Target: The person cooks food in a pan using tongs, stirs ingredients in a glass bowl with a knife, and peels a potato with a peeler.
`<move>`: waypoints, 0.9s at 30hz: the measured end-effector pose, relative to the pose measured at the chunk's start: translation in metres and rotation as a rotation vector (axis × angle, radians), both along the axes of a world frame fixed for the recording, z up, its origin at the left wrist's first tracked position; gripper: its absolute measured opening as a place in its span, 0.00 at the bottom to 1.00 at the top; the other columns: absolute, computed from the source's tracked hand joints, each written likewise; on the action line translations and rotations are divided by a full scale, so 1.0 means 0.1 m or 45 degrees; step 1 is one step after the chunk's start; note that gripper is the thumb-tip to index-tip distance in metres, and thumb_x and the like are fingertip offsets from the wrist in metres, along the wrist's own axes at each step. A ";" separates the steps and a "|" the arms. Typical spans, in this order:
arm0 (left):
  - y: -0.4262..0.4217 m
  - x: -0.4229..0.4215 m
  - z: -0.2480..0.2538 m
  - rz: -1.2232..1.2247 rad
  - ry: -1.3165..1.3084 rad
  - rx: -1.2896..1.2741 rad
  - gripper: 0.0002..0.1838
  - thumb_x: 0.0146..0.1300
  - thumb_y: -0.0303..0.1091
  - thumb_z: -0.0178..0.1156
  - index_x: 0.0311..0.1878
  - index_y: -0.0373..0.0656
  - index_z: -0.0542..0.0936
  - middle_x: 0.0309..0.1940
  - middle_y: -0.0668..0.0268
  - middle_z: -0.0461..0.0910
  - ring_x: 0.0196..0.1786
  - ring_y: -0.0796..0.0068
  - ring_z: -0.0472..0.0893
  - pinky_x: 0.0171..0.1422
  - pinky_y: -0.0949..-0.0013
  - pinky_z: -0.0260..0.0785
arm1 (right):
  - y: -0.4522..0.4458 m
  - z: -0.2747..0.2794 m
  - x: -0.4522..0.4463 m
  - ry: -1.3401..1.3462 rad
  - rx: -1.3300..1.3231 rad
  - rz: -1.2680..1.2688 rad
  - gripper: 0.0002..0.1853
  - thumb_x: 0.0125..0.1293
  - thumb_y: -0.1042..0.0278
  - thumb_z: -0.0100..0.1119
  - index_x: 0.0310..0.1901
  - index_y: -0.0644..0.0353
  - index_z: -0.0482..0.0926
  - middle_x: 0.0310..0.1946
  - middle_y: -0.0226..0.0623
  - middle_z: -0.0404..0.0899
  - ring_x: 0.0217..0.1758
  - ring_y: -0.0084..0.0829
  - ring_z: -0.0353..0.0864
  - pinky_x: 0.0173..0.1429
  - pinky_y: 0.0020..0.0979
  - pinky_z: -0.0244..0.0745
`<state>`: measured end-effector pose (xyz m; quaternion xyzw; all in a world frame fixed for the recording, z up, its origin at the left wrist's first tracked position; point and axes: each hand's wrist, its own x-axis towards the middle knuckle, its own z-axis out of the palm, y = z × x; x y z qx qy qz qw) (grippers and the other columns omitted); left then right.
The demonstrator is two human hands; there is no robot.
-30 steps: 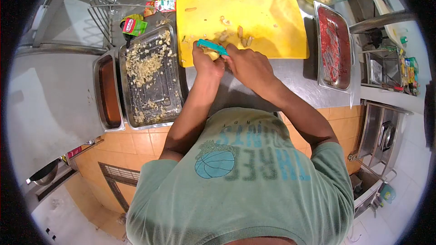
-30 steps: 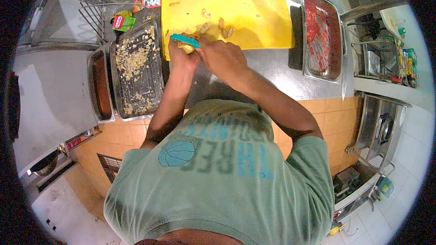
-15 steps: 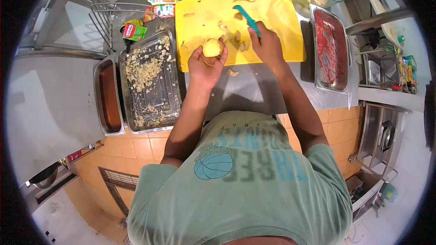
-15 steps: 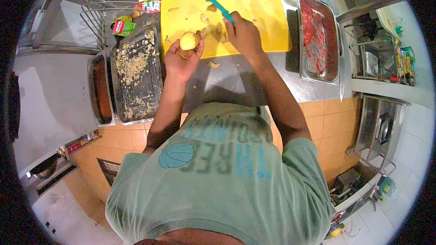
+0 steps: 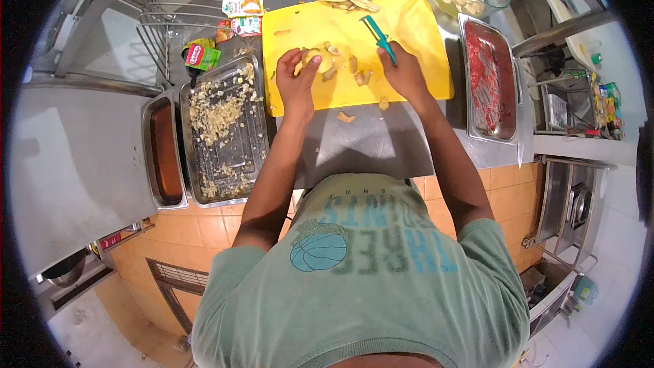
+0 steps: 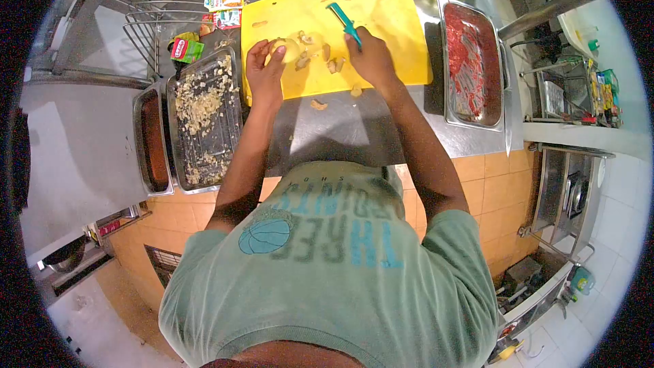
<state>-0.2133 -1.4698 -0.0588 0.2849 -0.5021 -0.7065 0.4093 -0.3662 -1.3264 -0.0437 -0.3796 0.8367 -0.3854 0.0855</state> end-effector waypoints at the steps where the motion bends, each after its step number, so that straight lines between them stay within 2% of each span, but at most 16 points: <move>1: -0.02 -0.05 -0.03 -0.024 0.087 0.001 0.22 0.53 0.20 0.64 0.50 0.40 0.69 0.49 0.62 0.74 0.48 0.75 0.75 0.48 0.76 0.70 | -0.09 -0.14 0.03 -0.144 -0.219 0.073 0.16 0.64 0.54 0.53 0.40 0.62 0.73 0.27 0.44 0.77 0.25 0.38 0.77 0.29 0.39 0.70; 2: 0.00 -0.10 -0.02 -0.027 0.120 -0.055 0.22 0.52 0.20 0.64 0.50 0.40 0.69 0.49 0.61 0.74 0.49 0.74 0.75 0.49 0.76 0.70 | -0.19 -0.06 0.11 -0.282 -0.442 0.143 0.17 0.64 0.53 0.55 0.41 0.61 0.74 0.26 0.40 0.77 0.24 0.33 0.75 0.27 0.36 0.69; 4: 0.05 -0.21 0.01 -0.047 0.190 -0.171 0.23 0.51 0.18 0.65 0.50 0.39 0.69 0.49 0.61 0.74 0.49 0.74 0.75 0.50 0.75 0.70 | -0.21 0.28 0.33 -1.183 -0.264 0.107 0.20 0.62 0.52 0.59 0.46 0.58 0.74 0.24 0.27 0.70 0.21 0.19 0.65 0.24 0.24 0.61; 5: 0.06 -0.24 0.03 -0.093 0.161 -0.225 0.24 0.49 0.18 0.66 0.50 0.39 0.69 0.50 0.60 0.74 0.52 0.73 0.74 0.54 0.73 0.69 | -0.24 0.32 0.40 -1.441 -0.416 0.083 0.20 0.60 0.55 0.62 0.49 0.56 0.72 0.21 0.21 0.65 0.17 0.14 0.57 0.20 0.20 0.53; 8: -0.03 -0.29 0.00 -0.314 0.219 -0.379 0.26 0.47 0.17 0.66 0.51 0.38 0.69 0.49 0.59 0.73 0.54 0.73 0.73 0.58 0.73 0.68 | -0.25 0.17 0.37 -1.672 -0.541 0.012 0.18 0.60 0.61 0.62 0.49 0.55 0.71 0.28 0.21 0.69 0.16 0.12 0.56 0.19 0.17 0.50; 9: -0.11 -0.27 -0.03 -0.484 0.082 -0.421 0.28 0.49 0.25 0.68 0.55 0.42 0.71 0.54 0.60 0.72 0.60 0.68 0.70 0.65 0.58 0.60 | -0.23 0.13 0.37 -1.731 -0.592 -0.036 0.17 0.59 0.62 0.64 0.47 0.53 0.71 0.27 0.20 0.69 0.15 0.11 0.55 0.17 0.17 0.49; 12: -0.17 -0.24 0.13 -0.438 -0.420 -1.200 0.30 0.50 0.37 0.69 0.58 0.49 0.71 0.58 0.65 0.71 0.65 0.64 0.65 0.68 0.43 0.45 | -0.23 0.09 0.42 -1.771 -0.770 -0.163 0.19 0.56 0.60 0.67 0.46 0.57 0.71 0.18 0.19 0.61 0.14 0.12 0.54 0.17 0.19 0.50; 13: -0.18 -0.23 0.15 -0.443 -0.493 -1.193 0.33 0.49 0.45 0.69 0.60 0.55 0.70 0.60 0.68 0.70 0.68 0.60 0.61 0.68 0.36 0.32 | -0.23 0.08 0.43 -1.738 -0.773 -0.167 0.19 0.56 0.60 0.66 0.44 0.57 0.71 0.19 0.19 0.63 0.14 0.12 0.55 0.17 0.18 0.51; 16: -0.25 -0.25 0.16 -0.589 -0.620 -1.155 0.35 0.48 0.44 0.70 0.61 0.53 0.69 0.60 0.67 0.70 0.67 0.62 0.63 0.69 0.42 0.37 | -0.21 0.09 0.49 -1.640 -0.772 -0.165 0.16 0.58 0.58 0.64 0.42 0.57 0.72 0.20 0.21 0.68 0.13 0.12 0.54 0.17 0.18 0.51; 18: -0.21 -0.27 0.11 -0.668 -0.283 -0.788 0.33 0.53 0.43 0.66 0.62 0.49 0.67 0.57 0.65 0.71 0.62 0.64 0.67 0.67 0.51 0.47 | -0.19 0.16 0.55 -1.582 -0.747 -0.136 0.15 0.61 0.56 0.60 0.41 0.57 0.73 0.22 0.22 0.72 0.13 0.12 0.54 0.17 0.18 0.51; 20: -0.18 -0.29 0.04 -0.713 0.047 -0.418 0.31 0.57 0.42 0.63 0.62 0.45 0.65 0.54 0.63 0.73 0.58 0.65 0.71 0.65 0.59 0.58 | -0.11 0.31 0.59 -1.408 -0.656 -0.158 0.15 0.65 0.54 0.55 0.40 0.59 0.73 0.22 0.25 0.74 0.14 0.14 0.57 0.18 0.20 0.55; 21: -0.16 -0.28 0.00 -0.712 0.166 -0.203 0.30 0.59 0.45 0.59 0.62 0.45 0.65 0.52 0.63 0.74 0.55 0.65 0.73 0.63 0.59 0.61 | -0.08 0.35 0.58 -1.321 -0.612 -0.166 0.16 0.67 0.53 0.52 0.40 0.60 0.73 0.22 0.26 0.75 0.14 0.15 0.58 0.19 0.21 0.57; 24: -0.06 -0.19 -0.06 -0.721 0.476 0.360 0.27 0.65 0.52 0.49 0.60 0.44 0.66 0.45 0.62 0.77 0.48 0.65 0.76 0.57 0.59 0.68 | 0.00 0.15 0.48 -0.525 -0.373 0.046 0.17 0.69 0.54 0.45 0.39 0.62 0.72 0.20 0.37 0.76 0.17 0.30 0.71 0.24 0.33 0.67; 26: 0.02 -0.12 0.10 -0.764 0.628 0.615 0.28 0.66 0.57 0.43 0.58 0.45 0.67 0.41 0.62 0.77 0.44 0.64 0.77 0.54 0.57 0.71 | 0.01 0.44 0.57 -0.239 -0.091 0.096 0.16 0.68 0.55 0.45 0.37 0.62 0.72 0.21 0.45 0.76 0.23 0.42 0.76 0.30 0.41 0.69; 27: 0.11 -0.12 0.20 -0.611 0.583 0.679 0.27 0.66 0.59 0.40 0.53 0.45 0.69 0.40 0.62 0.78 0.40 0.67 0.78 0.46 0.60 0.75 | 0.01 0.58 0.61 -0.093 0.048 0.124 0.16 0.68 0.55 0.45 0.36 0.62 0.72 0.22 0.48 0.76 0.26 0.49 0.78 0.33 0.46 0.71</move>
